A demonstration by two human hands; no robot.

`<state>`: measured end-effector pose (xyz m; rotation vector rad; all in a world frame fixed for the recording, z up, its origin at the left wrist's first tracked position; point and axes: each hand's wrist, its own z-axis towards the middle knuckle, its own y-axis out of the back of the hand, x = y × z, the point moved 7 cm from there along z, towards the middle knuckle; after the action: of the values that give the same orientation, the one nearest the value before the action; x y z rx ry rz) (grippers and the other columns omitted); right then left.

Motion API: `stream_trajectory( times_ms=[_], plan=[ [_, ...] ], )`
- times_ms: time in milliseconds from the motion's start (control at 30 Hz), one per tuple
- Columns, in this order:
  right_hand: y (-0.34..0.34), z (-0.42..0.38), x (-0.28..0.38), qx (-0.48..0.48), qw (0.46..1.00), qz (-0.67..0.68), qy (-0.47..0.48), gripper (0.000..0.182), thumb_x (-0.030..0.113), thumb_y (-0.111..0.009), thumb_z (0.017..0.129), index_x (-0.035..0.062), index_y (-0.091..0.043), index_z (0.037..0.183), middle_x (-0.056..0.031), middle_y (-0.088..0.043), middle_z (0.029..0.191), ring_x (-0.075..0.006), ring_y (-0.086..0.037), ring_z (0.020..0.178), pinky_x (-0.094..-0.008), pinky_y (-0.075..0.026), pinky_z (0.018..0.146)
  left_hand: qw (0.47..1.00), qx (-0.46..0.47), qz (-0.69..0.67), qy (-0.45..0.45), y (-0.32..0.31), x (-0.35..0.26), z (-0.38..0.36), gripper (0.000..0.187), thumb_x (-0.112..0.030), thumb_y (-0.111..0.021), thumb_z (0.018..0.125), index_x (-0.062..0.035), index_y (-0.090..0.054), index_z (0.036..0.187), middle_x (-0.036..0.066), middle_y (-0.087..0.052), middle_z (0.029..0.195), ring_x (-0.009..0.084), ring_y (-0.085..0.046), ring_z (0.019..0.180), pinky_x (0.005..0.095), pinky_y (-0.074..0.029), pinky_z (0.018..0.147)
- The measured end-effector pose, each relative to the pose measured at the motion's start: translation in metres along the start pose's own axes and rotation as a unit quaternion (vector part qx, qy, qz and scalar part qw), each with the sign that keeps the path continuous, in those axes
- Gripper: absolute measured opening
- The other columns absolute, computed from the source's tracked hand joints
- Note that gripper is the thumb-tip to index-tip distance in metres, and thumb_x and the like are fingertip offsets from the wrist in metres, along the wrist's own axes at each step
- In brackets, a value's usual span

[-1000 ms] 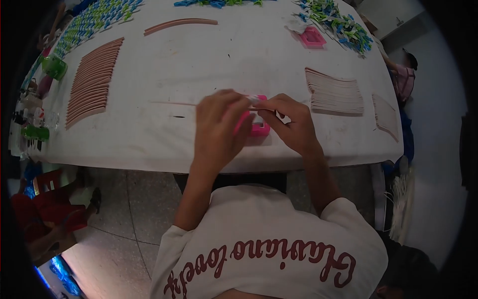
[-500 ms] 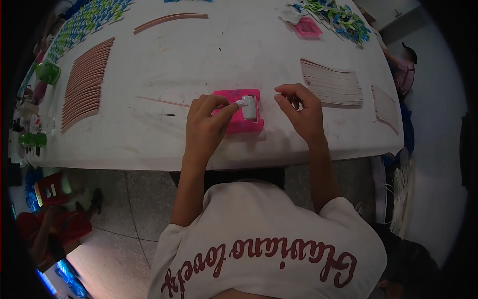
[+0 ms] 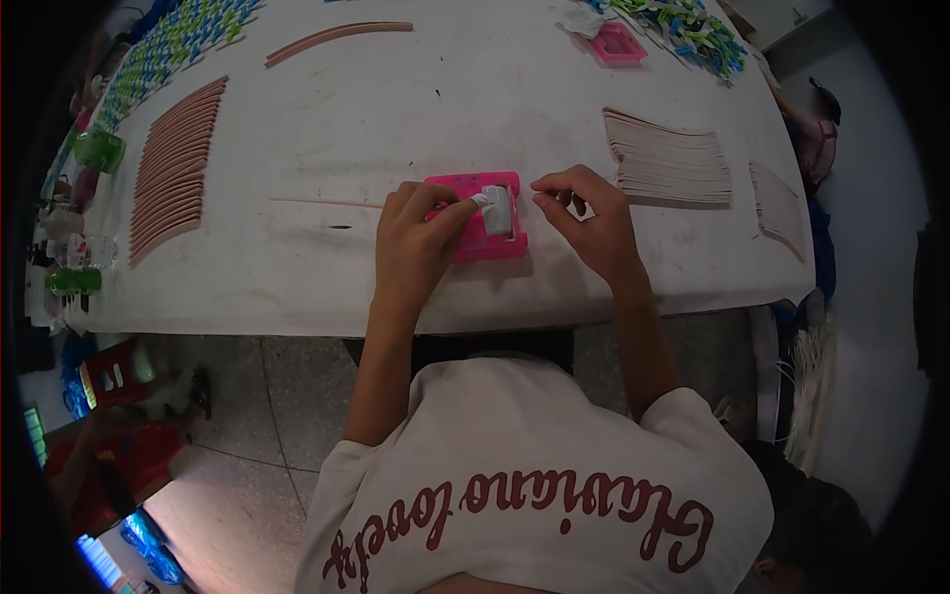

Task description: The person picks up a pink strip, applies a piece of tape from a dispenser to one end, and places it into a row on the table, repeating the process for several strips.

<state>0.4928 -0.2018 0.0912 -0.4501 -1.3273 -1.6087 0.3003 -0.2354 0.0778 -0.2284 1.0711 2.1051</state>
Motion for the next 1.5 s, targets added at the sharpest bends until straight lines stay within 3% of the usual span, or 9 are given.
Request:
stream_trajectory(
  times_ms=[300, 467, 567, 967, 1067, 1500],
  plan=[
    [-0.012, 0.002, 0.003, 0.029, 0.999, 0.004, 0.03, 0.016, 0.002, -0.071, 0.081, 0.0046, -0.07, 0.097, -0.0065, -0.067, 0.088, -0.018, -0.06, 0.077, -0.03, -0.05, 0.069, 1.0, 0.02, -0.006, 0.014, -0.007, 0.003, 0.0, 0.028, 0.005, -0.071, 0.068, -0.0106, -0.072, 0.092, 0.003, -0.061, 0.088, 0.0215, -0.056, 0.082, 0.0346, -0.048, 0.07],
    [-0.02, 0.003, 0.011, 0.015, 0.99, -0.051, 0.13, 0.021, 0.002, -0.073, 0.076, 0.0083, -0.071, 0.096, -0.0042, -0.069, 0.092, -0.0209, -0.061, 0.088, -0.0329, -0.052, 0.077, 0.999, 0.025, -0.017, 0.023, -0.008, 0.003, 0.001, 0.029, 0.005, -0.071, 0.067, -0.011, -0.072, 0.091, 0.002, -0.061, 0.087, 0.0214, -0.056, 0.081, 0.0346, -0.047, 0.07],
    [-0.027, 0.003, 0.01, 0.022, 0.986, -0.069, 0.153, 0.022, 0.001, -0.073, 0.074, 0.0091, -0.071, 0.094, -0.0034, -0.07, 0.093, -0.0209, -0.061, 0.087, -0.0332, -0.052, 0.077, 0.999, 0.034, -0.009, 0.01, -0.008, 0.001, 0.003, 0.03, 0.005, -0.071, 0.066, -0.0111, -0.072, 0.09, 0.002, -0.061, 0.087, 0.0213, -0.055, 0.082, 0.0345, -0.047, 0.071],
    [-0.033, 0.006, 0.004, 0.011, 0.986, -0.057, 0.153, 0.025, -0.006, -0.071, 0.066, 0.0063, -0.066, 0.087, -0.0043, -0.067, 0.09, -0.0226, -0.061, 0.085, -0.033, -0.051, 0.075, 0.998, 0.063, 0.0, -0.015, -0.009, 0.0, 0.004, 0.037, 0.001, -0.07, 0.065, -0.0163, -0.073, 0.097, -0.001, -0.061, 0.09, 0.0203, -0.056, 0.088, 0.035, -0.045, 0.077],
    [-0.032, 0.007, 0.006, 0.008, 0.982, -0.07, 0.174, 0.023, -0.001, -0.071, 0.069, 0.0083, -0.063, 0.088, -0.0043, -0.064, 0.085, -0.0237, -0.059, 0.081, -0.0345, -0.052, 0.071, 0.998, 0.067, 0.007, -0.022, -0.011, 0.0, 0.003, 0.037, 0.0, -0.069, 0.066, -0.0172, -0.074, 0.098, -0.001, -0.061, 0.09, 0.0201, -0.056, 0.089, 0.035, -0.045, 0.077],
    [-0.01, 0.004, -0.001, 0.048, 0.98, -0.104, 0.162, 0.022, -0.003, -0.069, 0.069, 0.008, -0.066, 0.087, -0.0037, -0.062, 0.085, -0.0213, -0.057, 0.081, -0.0341, -0.051, 0.069, 0.995, 0.085, 0.051, -0.03, -0.014, -0.001, 0.003, 0.032, -0.005, -0.067, 0.07, -0.0215, -0.072, 0.097, -0.003, -0.061, 0.094, 0.0199, -0.055, 0.093, 0.0357, -0.044, 0.08]
  ],
)
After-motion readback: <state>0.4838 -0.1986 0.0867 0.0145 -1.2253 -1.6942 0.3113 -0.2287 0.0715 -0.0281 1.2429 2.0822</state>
